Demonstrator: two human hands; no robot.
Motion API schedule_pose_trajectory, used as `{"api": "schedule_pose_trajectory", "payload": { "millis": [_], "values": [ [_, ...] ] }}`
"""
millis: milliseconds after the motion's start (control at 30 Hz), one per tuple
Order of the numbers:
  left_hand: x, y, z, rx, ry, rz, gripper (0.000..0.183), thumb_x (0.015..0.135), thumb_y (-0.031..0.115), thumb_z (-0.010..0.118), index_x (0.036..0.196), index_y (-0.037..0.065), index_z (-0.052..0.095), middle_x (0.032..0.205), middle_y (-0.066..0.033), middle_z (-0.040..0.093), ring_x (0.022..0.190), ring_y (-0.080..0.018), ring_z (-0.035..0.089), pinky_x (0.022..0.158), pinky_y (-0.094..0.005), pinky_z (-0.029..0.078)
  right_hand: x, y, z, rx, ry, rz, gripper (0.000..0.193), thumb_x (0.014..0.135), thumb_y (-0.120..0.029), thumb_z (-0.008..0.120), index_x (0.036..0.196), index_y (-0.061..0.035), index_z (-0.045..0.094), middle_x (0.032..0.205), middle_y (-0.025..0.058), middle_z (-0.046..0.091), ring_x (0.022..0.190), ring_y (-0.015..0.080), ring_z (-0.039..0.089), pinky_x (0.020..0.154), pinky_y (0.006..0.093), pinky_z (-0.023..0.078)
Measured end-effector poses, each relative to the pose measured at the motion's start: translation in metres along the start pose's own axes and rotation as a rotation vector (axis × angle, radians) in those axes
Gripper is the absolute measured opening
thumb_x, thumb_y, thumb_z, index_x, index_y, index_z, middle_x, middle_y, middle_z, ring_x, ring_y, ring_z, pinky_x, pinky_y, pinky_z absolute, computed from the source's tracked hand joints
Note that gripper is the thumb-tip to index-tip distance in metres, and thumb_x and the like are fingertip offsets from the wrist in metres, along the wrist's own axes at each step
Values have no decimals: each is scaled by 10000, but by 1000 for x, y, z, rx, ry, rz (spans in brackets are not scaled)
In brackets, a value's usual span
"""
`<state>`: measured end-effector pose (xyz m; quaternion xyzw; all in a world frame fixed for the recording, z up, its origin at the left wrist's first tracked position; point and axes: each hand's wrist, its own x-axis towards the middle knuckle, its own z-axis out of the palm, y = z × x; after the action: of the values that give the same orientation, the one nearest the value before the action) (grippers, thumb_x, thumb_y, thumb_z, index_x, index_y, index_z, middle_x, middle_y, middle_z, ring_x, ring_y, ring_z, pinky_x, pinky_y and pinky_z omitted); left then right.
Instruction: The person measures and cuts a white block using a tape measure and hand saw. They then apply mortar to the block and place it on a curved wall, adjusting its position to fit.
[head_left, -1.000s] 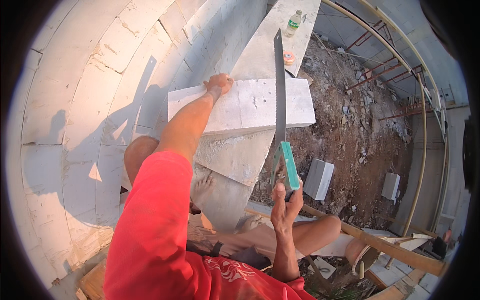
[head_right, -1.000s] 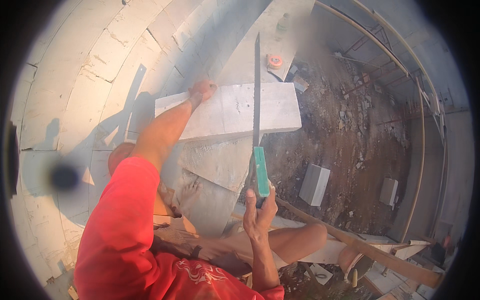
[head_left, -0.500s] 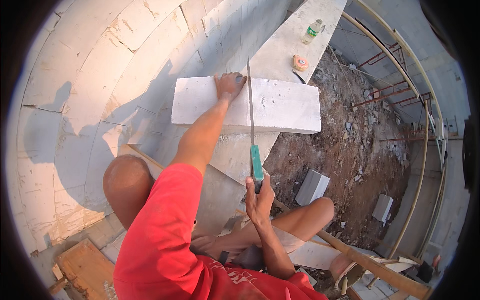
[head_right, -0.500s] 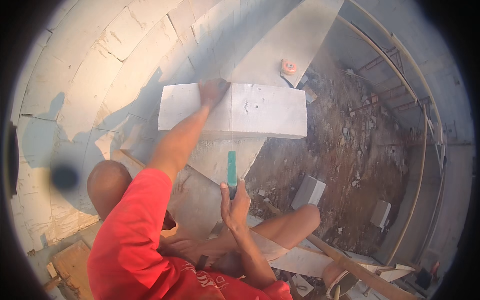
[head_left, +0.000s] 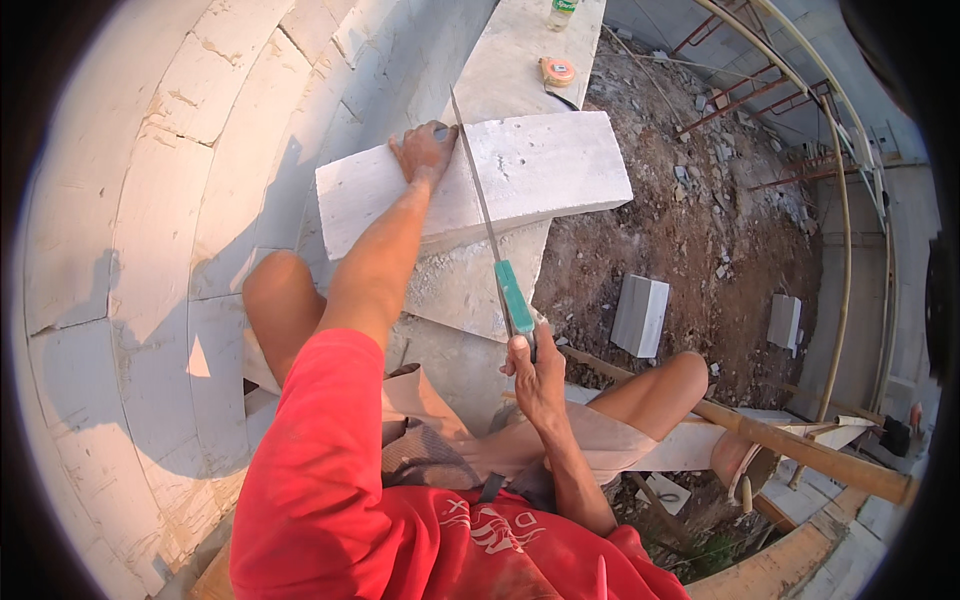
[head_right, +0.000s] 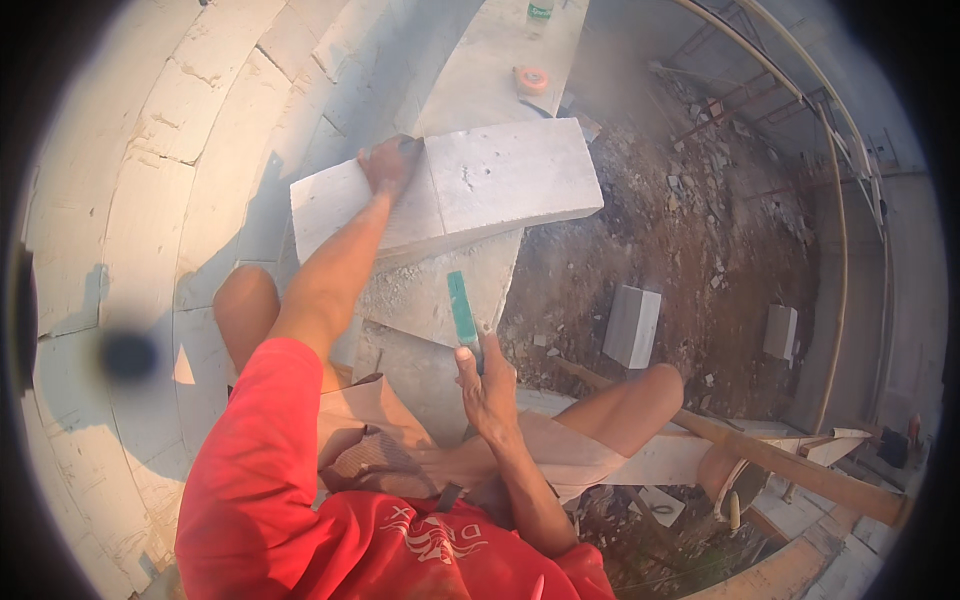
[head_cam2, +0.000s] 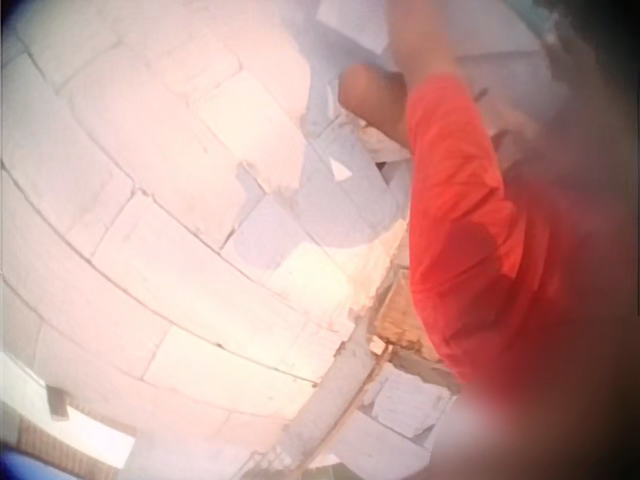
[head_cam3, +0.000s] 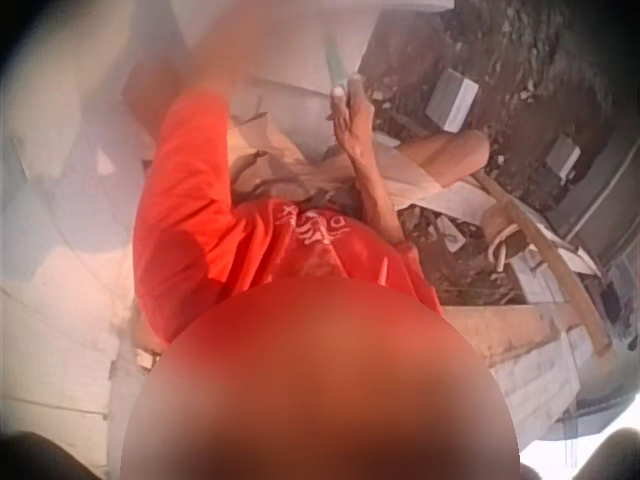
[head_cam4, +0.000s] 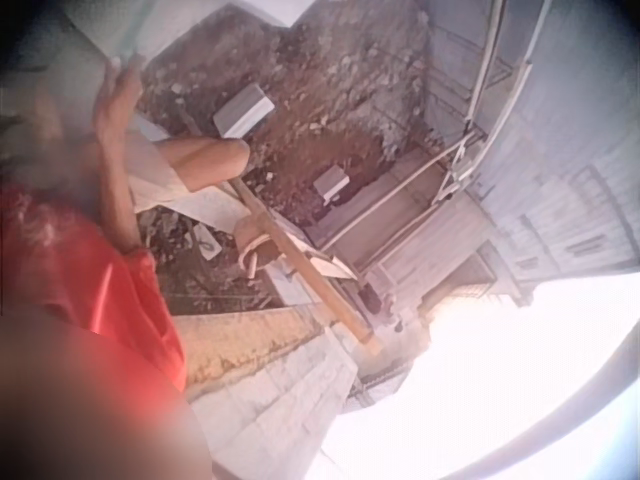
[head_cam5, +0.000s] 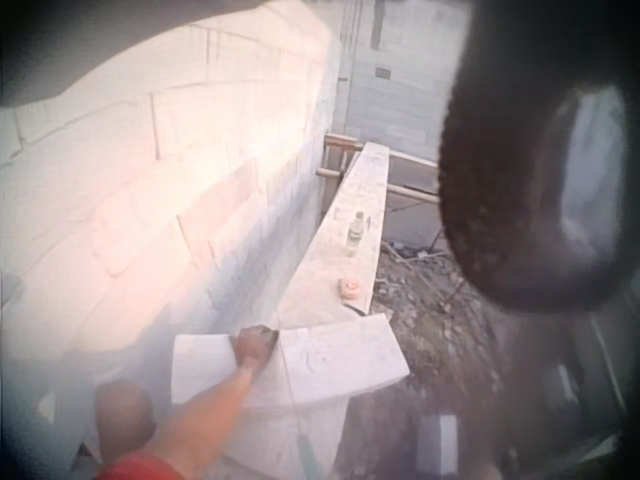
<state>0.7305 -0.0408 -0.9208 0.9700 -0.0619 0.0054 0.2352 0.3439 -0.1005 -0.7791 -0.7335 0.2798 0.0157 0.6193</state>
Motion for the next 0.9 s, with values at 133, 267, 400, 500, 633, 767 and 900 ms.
{"api": "schedule_pose_trajectory", "payload": {
  "millis": [133, 267, 400, 500, 633, 767, 900],
  "values": [
    [0, -4, 3, -27, 44, 20, 420, 932, 538, 627, 1119, 185, 757, 1181, -47, 709, 1226, -230, 587, 1189, -538, 180, -30, 14, -1, 6, 16, 30, 637, 1039, -562, 494, 1423, -54, 519, 733, 32, 548, 629, 135, 553, 599, 304, 459],
    [1, -9, 10, -59, 86, 30, 430, 921, 528, 648, 1127, 162, 737, 1172, -54, 702, 1231, -227, 583, 1185, -528, 193, -55, 16, -3, -47, 84, -42, 654, 1035, -586, 479, 1432, -68, 532, 718, 51, 562, 623, 152, 566, 606, 329, 464],
    [2, -5, 9, 6, 65, -3, 444, 918, 512, 655, 1153, 139, 713, 1170, -65, 703, 1239, -225, 579, 1183, -519, 204, 18, 6, 21, 40, 142, -74, 632, 1022, -608, 492, 1201, -7, 570, 692, -13, 484, 631, 72, 461, 539, 271, 386],
    [3, -2, 4, -21, 22, -9, 429, 926, 492, 651, 1153, 133, 708, 1174, -67, 702, 1233, -226, 583, 1186, -519, 203, 95, 8, 40, 27, 153, -70, 608, 1024, -611, 494, 1016, -7, 560, 673, -30, 458, 625, 57, 433, 521, 260, 361],
    [2, -6, 3, -12, 21, 11, 404, 935, 469, 645, 1143, 129, 710, 1174, -62, 701, 1219, -230, 590, 1191, -518, 200, 63, 25, 32, 30, 117, -111, 643, 1010, -634, 502, 1082, 0, 582, 684, -33, 467, 622, 56, 426, 524, 256, 355],
    [4, -10, 12, -38, 75, 32, 399, 934, 461, 649, 1144, 127, 709, 1172, -63, 699, 1218, -237, 589, 1191, -530, 197, -49, 32, 7, 123, 173, -229, 725, 983, -642, 543, 1315, 1, 588, 714, -39, 488, 623, 48, 423, 530, 231, 342],
    [5, -10, 16, 12, 51, 20, 411, 936, 468, 648, 1162, 129, 702, 1184, -60, 694, 1229, -242, 584, 1198, -545, 190, 18, 28, 23, 44, 180, -318, 645, 1005, -613, 526, 1204, -1, 580, 692, -23, 510, 615, 54, 454, 532, 238, 376]
  ]
}}
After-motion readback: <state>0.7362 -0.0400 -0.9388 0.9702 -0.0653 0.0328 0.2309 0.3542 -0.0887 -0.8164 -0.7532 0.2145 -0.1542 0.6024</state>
